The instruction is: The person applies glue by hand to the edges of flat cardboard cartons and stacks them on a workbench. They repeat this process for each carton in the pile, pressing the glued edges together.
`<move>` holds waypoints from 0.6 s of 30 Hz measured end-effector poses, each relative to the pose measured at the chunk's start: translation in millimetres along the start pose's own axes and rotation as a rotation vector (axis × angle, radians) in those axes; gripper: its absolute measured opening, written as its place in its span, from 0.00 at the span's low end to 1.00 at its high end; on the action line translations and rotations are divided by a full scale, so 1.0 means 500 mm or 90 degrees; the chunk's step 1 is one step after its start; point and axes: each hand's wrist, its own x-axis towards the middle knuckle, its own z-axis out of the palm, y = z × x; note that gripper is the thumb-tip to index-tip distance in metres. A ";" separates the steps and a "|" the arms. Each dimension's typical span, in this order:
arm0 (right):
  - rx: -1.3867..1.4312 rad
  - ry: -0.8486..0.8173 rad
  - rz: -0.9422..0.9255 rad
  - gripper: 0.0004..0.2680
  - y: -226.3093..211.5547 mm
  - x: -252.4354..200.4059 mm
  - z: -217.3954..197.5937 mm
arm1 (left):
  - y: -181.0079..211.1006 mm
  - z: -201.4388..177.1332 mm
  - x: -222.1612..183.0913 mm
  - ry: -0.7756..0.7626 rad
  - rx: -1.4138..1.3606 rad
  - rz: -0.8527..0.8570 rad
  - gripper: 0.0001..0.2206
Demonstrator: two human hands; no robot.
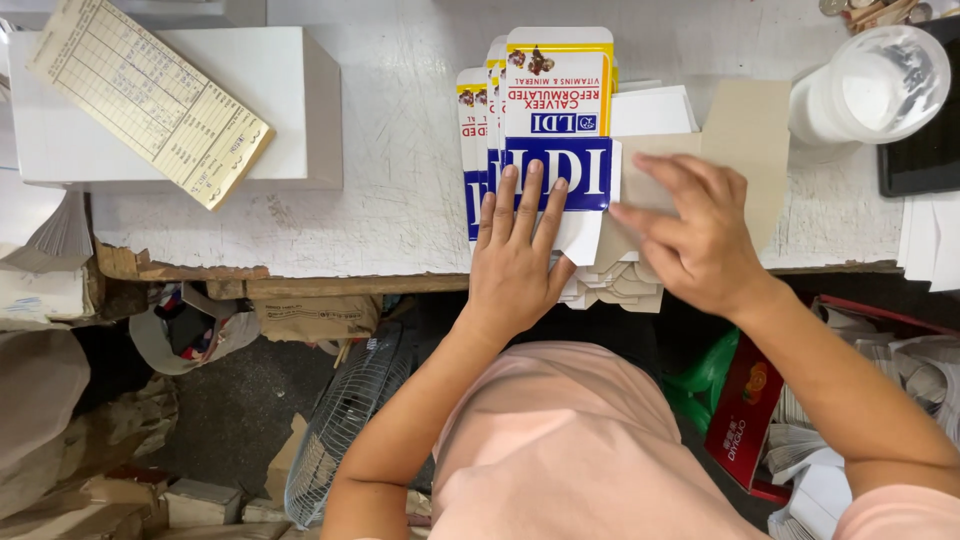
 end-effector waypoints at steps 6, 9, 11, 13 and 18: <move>0.039 0.140 0.098 0.13 0.061 -0.081 -0.025 | 0.010 -0.018 0.000 -0.004 -0.007 -0.001 0.38; 0.178 0.206 0.248 0.14 0.101 -0.098 -0.033 | 0.019 -0.026 -0.003 -0.002 0.001 -0.008 0.39; 0.311 0.229 0.337 0.15 0.096 -0.092 -0.039 | 0.022 -0.022 -0.007 -0.006 0.006 -0.011 0.40; 0.125 0.182 0.266 0.17 0.067 -0.067 -0.054 | 0.021 -0.013 -0.012 -0.017 0.012 -0.016 0.41; 0.068 0.140 0.168 0.18 0.028 -0.014 -0.040 | 0.013 -0.001 -0.016 -0.025 0.033 -0.023 0.41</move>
